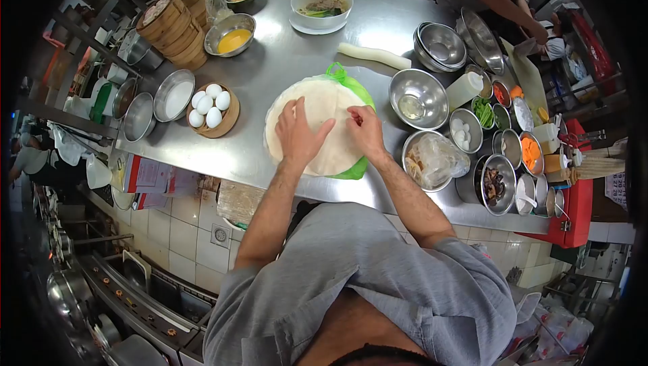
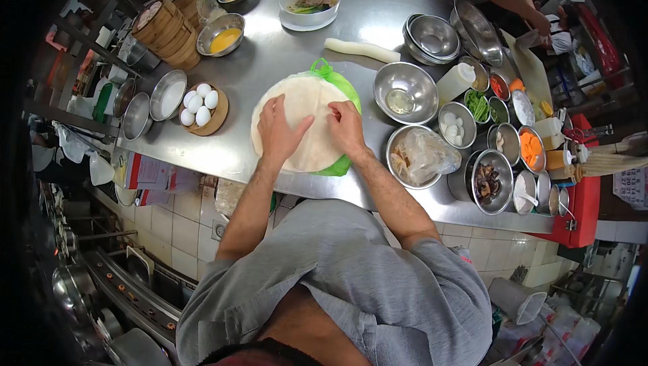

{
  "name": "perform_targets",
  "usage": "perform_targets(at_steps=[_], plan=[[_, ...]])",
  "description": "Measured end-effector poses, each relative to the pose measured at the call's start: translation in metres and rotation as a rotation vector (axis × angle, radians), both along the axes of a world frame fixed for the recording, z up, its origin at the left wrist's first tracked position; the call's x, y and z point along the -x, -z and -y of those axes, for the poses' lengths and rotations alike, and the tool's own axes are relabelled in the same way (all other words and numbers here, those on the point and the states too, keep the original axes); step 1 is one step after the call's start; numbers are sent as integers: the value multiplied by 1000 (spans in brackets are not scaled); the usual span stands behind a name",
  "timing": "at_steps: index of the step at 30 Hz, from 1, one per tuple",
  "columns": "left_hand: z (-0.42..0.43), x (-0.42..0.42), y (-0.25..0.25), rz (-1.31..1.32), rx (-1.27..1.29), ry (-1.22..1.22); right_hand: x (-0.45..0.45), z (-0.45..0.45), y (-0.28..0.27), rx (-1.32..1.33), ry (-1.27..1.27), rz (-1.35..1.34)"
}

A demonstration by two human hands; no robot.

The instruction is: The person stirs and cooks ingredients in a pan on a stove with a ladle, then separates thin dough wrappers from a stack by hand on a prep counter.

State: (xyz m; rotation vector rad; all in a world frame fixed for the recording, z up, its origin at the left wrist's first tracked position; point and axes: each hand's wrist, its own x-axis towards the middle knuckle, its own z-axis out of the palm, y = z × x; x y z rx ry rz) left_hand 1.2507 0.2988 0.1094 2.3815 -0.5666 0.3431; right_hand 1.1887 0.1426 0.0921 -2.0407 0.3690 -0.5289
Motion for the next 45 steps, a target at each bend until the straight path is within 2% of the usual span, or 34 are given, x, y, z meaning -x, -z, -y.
perform_targets(at_steps=[2,4,8,10,13,14,16,17,19,20,31,33,35,36,37,38,39,40,41,42,44,45], plan=[[23,-15,-2,8,-49,-2,-16,1,2,-21,29,52],[41,-31,-4,-233,-187,-32,-29,4,8,-37,57,113],[46,-53,-1,-296,-312,14,-35,3,18,-75,89,65],[45,-60,5,-454,-129,68,-33,0,23,-76,117,124],[41,-68,-4,-554,-123,61,-32,-2,27,-87,73,132],[38,-73,1,-555,-125,62,-32,-2,26,-89,74,131],[30,-84,13,-458,98,123,-31,-2,24,-73,60,124],[31,-80,10,-459,94,130,-26,1,27,-76,68,124],[27,-83,1,-296,97,118,-27,2,29,10,55,152],[26,-84,-7,-439,124,112,-28,2,28,12,55,154],[-2,-101,12,-515,219,28,-30,7,29,1,-3,18],[-4,-95,-1,-495,201,22,-31,6,17,-38,-30,-21],[1,-85,-14,-449,253,142,-37,5,2,-74,-60,-60],[3,-81,-16,-452,255,136,-42,3,-6,-19,-145,-18],[7,-78,-18,-457,274,237,-47,1,-16,36,-231,27],[11,-75,-20,-456,293,337,-51,-2,-29,-57,-333,-44],[13,-66,-26,-546,365,364,-56,-1,-18,-52,-348,-28],[12,-53,-33,-618,436,387,-64,4,-1,81,-393,-8],[9,-44,-19,-528,553,326,-76,8,8,218,-435,25],[5,-36,-2,-427,670,271,-78,8,4,129,-414,-8],[-18,-5,-3,-237,254,-79,-70,7,6,33,-353,-36],[-25,12,6,-252,130,-156,-70,7,12,23,-311,-32]])
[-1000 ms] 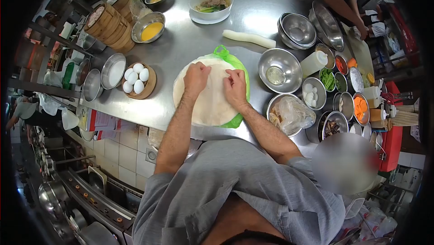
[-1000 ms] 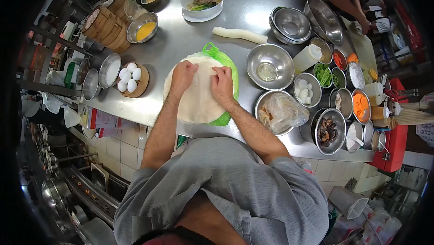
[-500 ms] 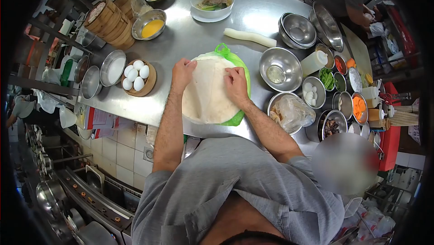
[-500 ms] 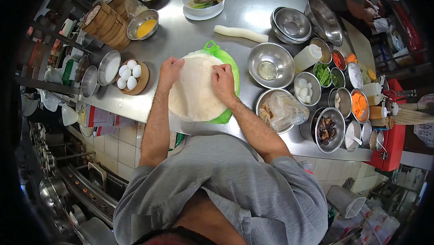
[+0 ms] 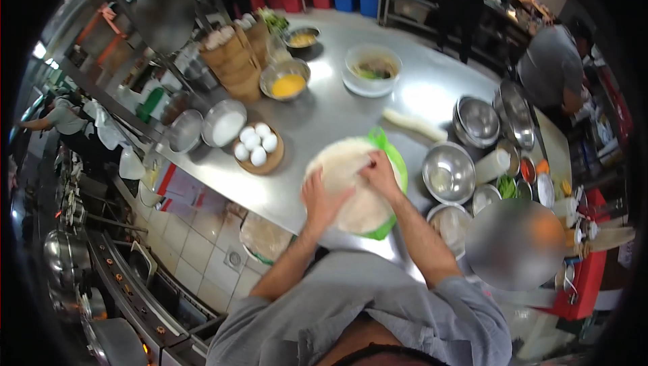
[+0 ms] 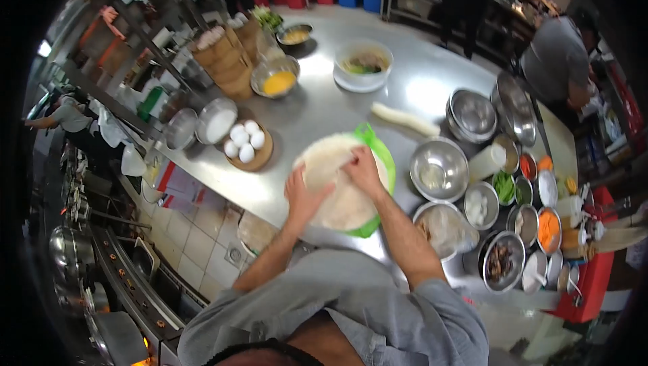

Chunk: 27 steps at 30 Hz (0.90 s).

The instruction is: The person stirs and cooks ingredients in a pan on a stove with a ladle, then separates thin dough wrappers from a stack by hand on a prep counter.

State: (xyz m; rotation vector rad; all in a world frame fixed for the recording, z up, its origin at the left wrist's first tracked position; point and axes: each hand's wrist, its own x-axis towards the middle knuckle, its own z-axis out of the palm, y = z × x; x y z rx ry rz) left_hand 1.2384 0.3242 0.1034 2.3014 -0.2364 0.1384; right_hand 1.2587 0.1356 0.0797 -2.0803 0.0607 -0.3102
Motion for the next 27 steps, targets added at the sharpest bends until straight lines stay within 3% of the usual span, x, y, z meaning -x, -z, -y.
perform_targets(at_steps=[3,5,8,10,15,18,20,22,24,27], plan=[[-10,44,8,-5,-77,-6,-4,-3,9,-19,41,14],[-11,57,7,81,-250,79,0,-14,-2,-208,124,-41],[-11,55,18,167,-227,124,1,-20,9,-273,203,12],[-9,51,36,227,-256,103,0,-16,24,-133,221,49],[-15,40,25,256,-170,183,42,-33,-9,-219,377,109],[-20,37,19,280,-40,181,63,-43,-10,-249,256,133],[-23,33,14,178,2,176,74,-49,-8,-74,-49,163],[-27,27,5,102,-38,164,81,-54,-8,-160,-109,61],[-31,20,0,-61,-7,217,81,-53,-2,243,-242,246],[-34,11,1,-262,26,197,82,-53,-3,228,-278,229]])
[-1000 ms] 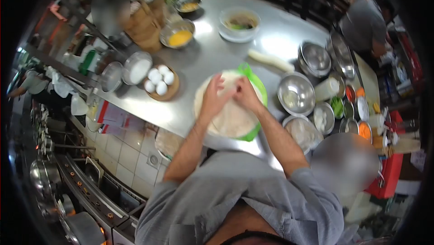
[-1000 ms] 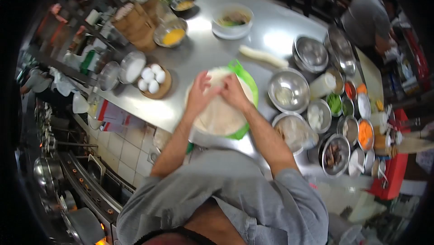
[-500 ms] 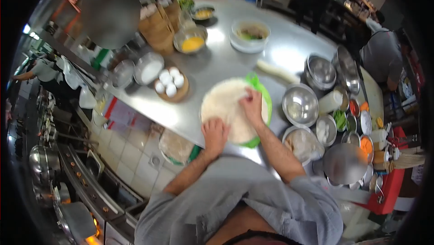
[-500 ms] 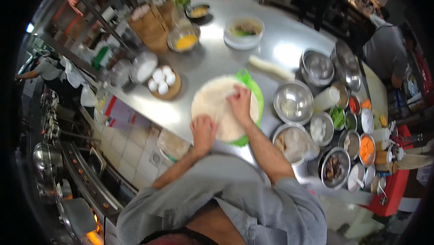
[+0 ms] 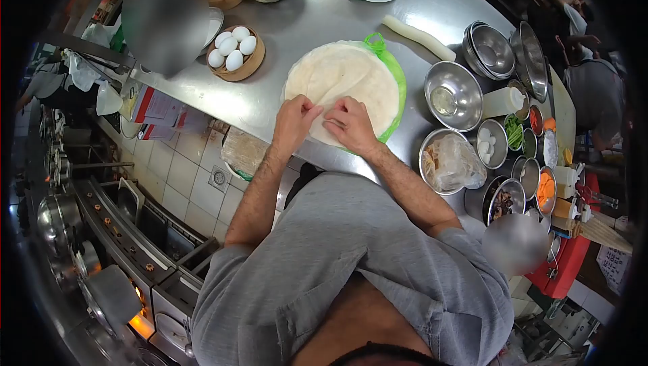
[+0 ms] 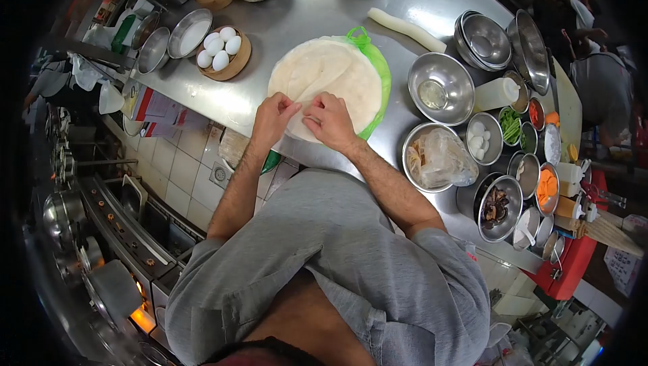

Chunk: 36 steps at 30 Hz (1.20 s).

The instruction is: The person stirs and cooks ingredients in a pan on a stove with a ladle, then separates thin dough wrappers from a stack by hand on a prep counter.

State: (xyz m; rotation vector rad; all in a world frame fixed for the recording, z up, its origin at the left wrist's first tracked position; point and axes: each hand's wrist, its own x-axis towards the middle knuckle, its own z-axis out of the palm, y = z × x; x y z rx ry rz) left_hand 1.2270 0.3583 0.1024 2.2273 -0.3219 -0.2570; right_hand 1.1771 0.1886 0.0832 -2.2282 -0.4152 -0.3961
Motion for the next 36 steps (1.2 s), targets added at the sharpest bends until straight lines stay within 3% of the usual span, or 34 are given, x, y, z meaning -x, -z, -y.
perform_targets(at_steps=[1,3,6,10,12,16,18,19,21,23,25,28,36], plan=[[2,4,0,4,2,2,-1,1,2,2,2,4],[5,23,4,348,-2,-29,-1,0,7,86,6,-30],[2,51,11,495,-14,-77,-1,-3,4,25,37,-31],[2,56,37,447,-19,-172,0,-4,4,35,41,-9],[-2,52,41,538,-160,-149,1,-3,3,58,35,-46],[-8,40,36,534,-25,-117,-1,1,6,25,19,-43],[-8,36,30,400,-21,-177,-2,3,-8,17,-58,-46],[-10,34,30,404,-20,-176,-1,4,-17,17,-56,-42],[-13,29,33,517,-50,-151,6,-3,-104,-283,-400,-135],[-13,28,41,483,-23,-160,23,-10,-192,-328,-741,269],[-11,24,41,453,3,-159,47,-19,-255,-338,-869,436],[-12,30,36,413,8,-142,62,-53,-277,-351,-840,431],[-12,27,38,448,45,-149,75,-47,-274,-544,-827,201]])
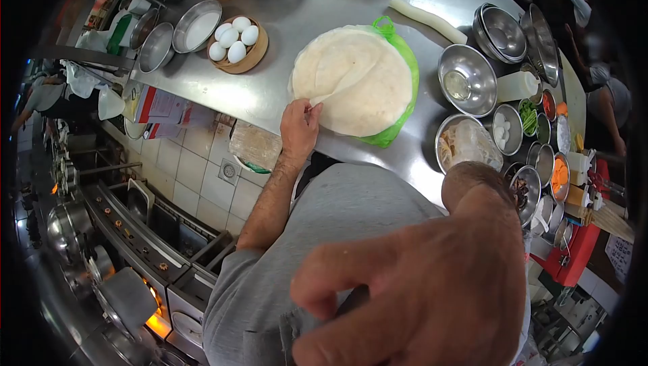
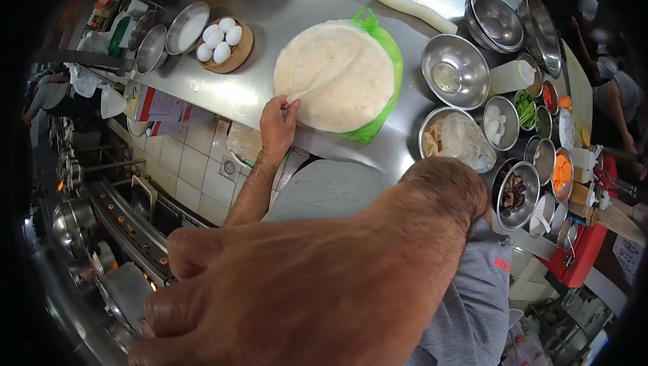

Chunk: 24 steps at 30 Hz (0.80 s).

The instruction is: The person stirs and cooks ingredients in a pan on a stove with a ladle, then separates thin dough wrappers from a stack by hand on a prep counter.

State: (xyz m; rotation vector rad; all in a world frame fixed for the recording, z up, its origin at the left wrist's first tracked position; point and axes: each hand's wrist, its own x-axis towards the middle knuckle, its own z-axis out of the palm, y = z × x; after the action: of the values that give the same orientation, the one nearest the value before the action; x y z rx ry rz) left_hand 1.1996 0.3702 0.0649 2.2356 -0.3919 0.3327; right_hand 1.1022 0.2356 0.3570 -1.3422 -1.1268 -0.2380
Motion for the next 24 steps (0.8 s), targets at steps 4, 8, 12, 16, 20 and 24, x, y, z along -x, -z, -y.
perform_targets(at_steps=[4,8,12,16,20,24], plan=[[3,-1,-1,25,16,1,8,8,-3,-55,-26,-143],[1,0,8,63,-8,-21,-22,38,13,-9,-54,-169],[0,-4,4,76,11,12,-62,46,103,406,149,-371],[2,-9,0,-11,25,-50,-81,39,217,727,613,-365],[1,-10,3,15,43,-40,-99,35,245,755,860,-377],[5,-3,-9,-91,68,-25,-105,35,262,803,910,-324]])
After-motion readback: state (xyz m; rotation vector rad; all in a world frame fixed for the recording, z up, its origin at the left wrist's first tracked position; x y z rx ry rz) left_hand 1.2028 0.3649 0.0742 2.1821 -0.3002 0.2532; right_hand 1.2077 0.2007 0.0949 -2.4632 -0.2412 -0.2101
